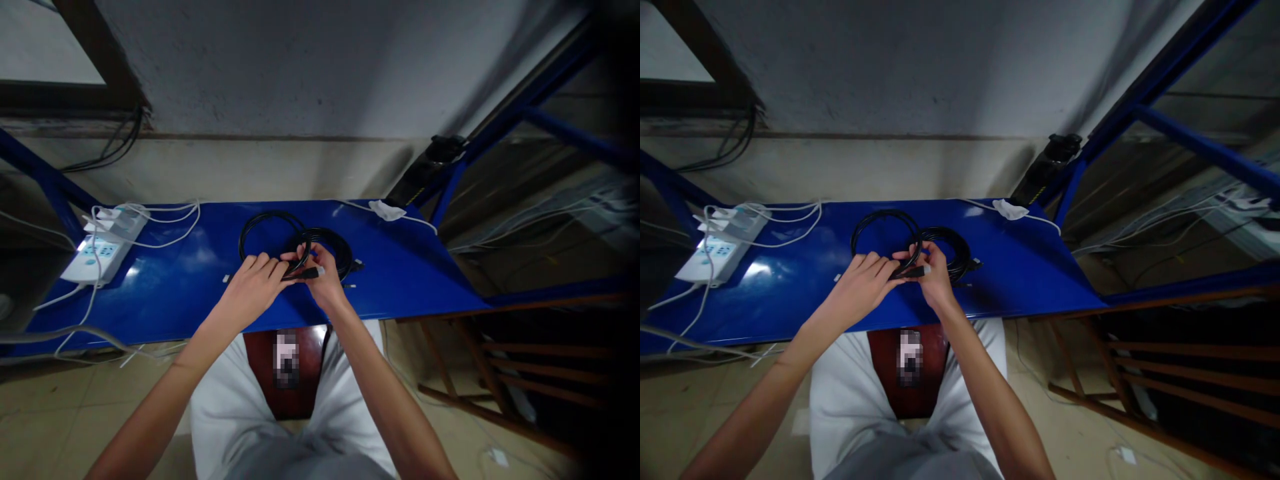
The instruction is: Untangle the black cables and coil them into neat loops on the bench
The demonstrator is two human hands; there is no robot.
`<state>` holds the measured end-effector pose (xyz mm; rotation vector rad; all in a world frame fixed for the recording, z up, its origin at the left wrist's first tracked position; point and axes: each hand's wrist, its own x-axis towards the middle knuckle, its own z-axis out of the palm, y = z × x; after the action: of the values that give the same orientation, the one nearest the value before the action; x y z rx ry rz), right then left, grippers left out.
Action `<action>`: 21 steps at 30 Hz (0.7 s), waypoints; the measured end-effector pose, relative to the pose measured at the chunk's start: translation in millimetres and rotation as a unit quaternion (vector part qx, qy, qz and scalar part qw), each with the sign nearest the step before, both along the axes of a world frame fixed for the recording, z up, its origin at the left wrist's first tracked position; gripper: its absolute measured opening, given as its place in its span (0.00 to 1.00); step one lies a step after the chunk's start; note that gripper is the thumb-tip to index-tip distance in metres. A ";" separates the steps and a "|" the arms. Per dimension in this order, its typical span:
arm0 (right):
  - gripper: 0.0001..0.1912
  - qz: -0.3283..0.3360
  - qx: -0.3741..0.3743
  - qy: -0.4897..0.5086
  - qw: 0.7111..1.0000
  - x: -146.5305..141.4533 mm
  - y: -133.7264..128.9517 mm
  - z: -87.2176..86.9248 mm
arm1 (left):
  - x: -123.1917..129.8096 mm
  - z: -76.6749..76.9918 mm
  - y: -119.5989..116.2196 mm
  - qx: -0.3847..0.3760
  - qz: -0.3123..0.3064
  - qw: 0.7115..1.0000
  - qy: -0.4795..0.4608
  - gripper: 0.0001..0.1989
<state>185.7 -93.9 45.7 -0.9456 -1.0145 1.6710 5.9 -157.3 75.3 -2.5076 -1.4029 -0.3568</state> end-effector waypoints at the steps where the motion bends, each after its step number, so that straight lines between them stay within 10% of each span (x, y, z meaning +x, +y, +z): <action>1: 0.30 0.015 -0.006 0.005 1.000 -5.5 -4.5 -2.6 | -6.0 -6.7 -6.2 -0.013 0.006 1.000 0.009 0.12; 11: 0.20 0.132 0.023 -0.055 0.989 -27.4 -14.4 -28.7 | -65.1 -47.3 -31.3 -0.062 0.030 0.998 0.013 0.16; 21: 0.12 0.028 0.285 -0.323 0.902 -22.2 19.6 -7.0 | -75.4 -58.6 -50.5 -0.061 0.072 0.979 -0.182 0.35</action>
<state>163.6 -74.3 38.7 -1.0808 -1.8625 0.9833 -69.5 -207.8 16.6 -2.5047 -1.7793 -0.7532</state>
